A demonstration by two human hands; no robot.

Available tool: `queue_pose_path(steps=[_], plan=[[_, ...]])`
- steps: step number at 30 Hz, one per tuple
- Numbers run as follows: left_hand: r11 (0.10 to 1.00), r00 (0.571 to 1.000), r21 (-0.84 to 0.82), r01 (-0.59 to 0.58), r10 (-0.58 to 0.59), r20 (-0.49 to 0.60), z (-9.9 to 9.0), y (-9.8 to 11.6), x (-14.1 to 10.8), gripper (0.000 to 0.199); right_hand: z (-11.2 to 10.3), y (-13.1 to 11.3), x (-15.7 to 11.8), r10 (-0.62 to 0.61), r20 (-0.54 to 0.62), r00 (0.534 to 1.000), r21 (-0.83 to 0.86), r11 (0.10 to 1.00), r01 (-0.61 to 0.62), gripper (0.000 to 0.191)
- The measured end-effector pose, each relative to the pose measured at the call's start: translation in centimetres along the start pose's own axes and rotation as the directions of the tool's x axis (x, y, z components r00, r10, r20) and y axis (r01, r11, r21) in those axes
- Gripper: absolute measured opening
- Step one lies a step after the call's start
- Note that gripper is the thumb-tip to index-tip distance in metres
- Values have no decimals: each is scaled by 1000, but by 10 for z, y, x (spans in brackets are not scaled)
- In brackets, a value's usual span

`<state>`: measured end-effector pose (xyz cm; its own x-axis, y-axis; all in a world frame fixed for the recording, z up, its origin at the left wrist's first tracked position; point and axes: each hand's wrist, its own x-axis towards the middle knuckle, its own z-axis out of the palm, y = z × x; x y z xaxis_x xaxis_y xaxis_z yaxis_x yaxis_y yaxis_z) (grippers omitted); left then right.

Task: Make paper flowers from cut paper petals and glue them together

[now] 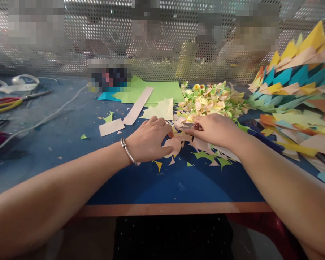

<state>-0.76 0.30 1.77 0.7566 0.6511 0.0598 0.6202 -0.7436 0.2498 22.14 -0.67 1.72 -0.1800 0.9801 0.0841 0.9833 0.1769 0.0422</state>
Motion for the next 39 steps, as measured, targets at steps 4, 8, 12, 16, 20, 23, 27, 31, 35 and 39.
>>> queue_pose_path(steps=[4, 8, 12, 16, 20, 23, 27, 31, 35, 39], plan=[[999, 1000, -44, -4, 5, 24, -1, -1, 7, 28, 1, -1, -2, -14, -26, 1000, -61, 998, 12, 45], [985, 997, -167, 47, -36, 68, -3, -1, 14, 10, 3, 0, -3, -31, -57, 998, -88, 996, 26, 43], [915, 995, -394, 82, -97, -17, 1, -7, 16, 12, 1, 1, -5, -41, -102, 994, -75, 997, 33, 44], [669, 986, -730, 137, -166, 33, 3, -13, 13, 21, -7, -6, -10, -66, -193, 979, -75, 996, 52, 37], [384, 957, -895, 229, -257, 134, 2, -13, 13, 17, -13, -16, -18, -291, -343, 893, -24, 953, 302, 20], [151, 922, -947, 282, -316, 224, 2, -11, 15, 16, -10, -19, -20, -431, -407, 805, 7, 880, 475, 20], [90, 928, -948, 304, -252, 274, 4, -8, 16, 7, -4, -17, -18, -449, -412, 792, 139, 829, 542, 21], [170, 944, -943, 287, -220, 247, 7, -3, 14, 12, -2, -16, -14, -394, -404, 826, 285, 804, 522, 15], [246, 942, -923, 297, -237, 240, 8, 1, 13, 19, -3, -18, -12, -369, -376, 850, 370, 781, 503, 10], [295, 952, -916, 273, -218, 213, 6, 3, 12, 29, -3, -20, -12, -342, -323, 882, 481, 744, 464, 10]])
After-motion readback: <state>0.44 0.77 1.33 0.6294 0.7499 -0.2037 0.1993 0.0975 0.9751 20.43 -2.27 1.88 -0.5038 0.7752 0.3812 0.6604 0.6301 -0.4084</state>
